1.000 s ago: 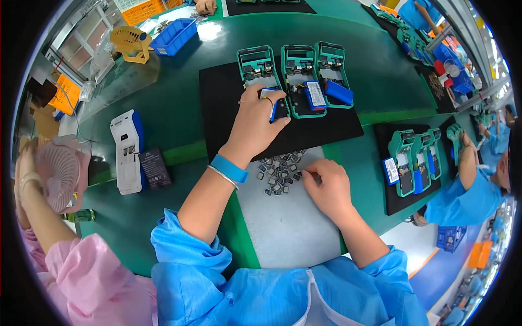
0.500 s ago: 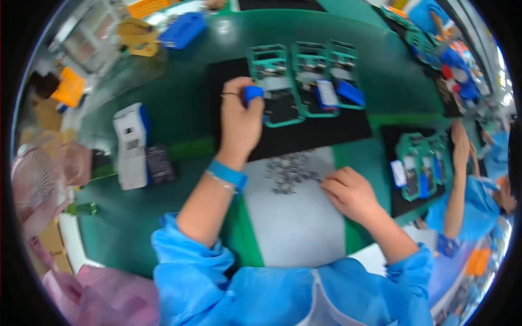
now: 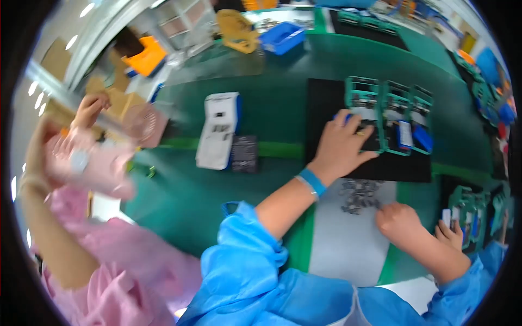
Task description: The person assembles electronic handheld terminals by inserting components and batteries into their casings. They adjust a small desk fan, install a battery into a handheld device and place it on an overhead shelf, and continue assembling components into terminal casings.
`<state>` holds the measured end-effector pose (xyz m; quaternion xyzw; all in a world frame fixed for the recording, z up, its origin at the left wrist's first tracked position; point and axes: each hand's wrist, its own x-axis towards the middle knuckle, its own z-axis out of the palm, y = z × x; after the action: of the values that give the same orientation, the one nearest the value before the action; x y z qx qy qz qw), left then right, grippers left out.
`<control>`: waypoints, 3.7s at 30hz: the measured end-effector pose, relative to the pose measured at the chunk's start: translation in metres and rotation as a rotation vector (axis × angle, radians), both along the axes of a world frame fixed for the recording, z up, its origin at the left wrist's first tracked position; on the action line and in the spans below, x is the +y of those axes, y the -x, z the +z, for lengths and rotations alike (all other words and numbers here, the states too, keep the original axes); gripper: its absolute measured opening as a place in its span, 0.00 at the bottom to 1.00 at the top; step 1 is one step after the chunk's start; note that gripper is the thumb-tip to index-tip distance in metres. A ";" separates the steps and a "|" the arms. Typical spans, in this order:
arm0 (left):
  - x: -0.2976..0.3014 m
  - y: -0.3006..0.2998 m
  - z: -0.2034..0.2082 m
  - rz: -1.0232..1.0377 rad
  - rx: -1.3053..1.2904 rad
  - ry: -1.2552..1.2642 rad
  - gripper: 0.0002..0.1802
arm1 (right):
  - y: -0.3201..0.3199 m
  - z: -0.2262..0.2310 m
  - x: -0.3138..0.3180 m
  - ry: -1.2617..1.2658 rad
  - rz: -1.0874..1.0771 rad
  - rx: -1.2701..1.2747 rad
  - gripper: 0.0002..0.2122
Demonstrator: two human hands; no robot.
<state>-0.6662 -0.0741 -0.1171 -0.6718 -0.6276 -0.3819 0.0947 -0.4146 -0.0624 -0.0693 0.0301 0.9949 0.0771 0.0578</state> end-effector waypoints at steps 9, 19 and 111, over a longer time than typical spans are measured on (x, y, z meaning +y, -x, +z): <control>-0.007 0.001 0.003 0.063 -0.055 0.055 0.28 | 0.082 0.041 0.083 0.317 -0.140 0.647 0.04; -0.007 0.001 0.005 0.039 -0.081 0.059 0.27 | 0.141 -0.001 0.144 -0.056 -0.029 0.562 0.05; 0.032 -0.047 -0.001 -0.148 -0.099 -0.031 0.28 | 0.082 0.013 0.179 -0.006 -0.052 0.485 0.03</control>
<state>-0.6193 -0.0426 -0.1179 -0.6954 -0.5740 -0.4301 0.0454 -0.4970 0.1171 -0.0563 0.0734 0.9783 0.0691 -0.1810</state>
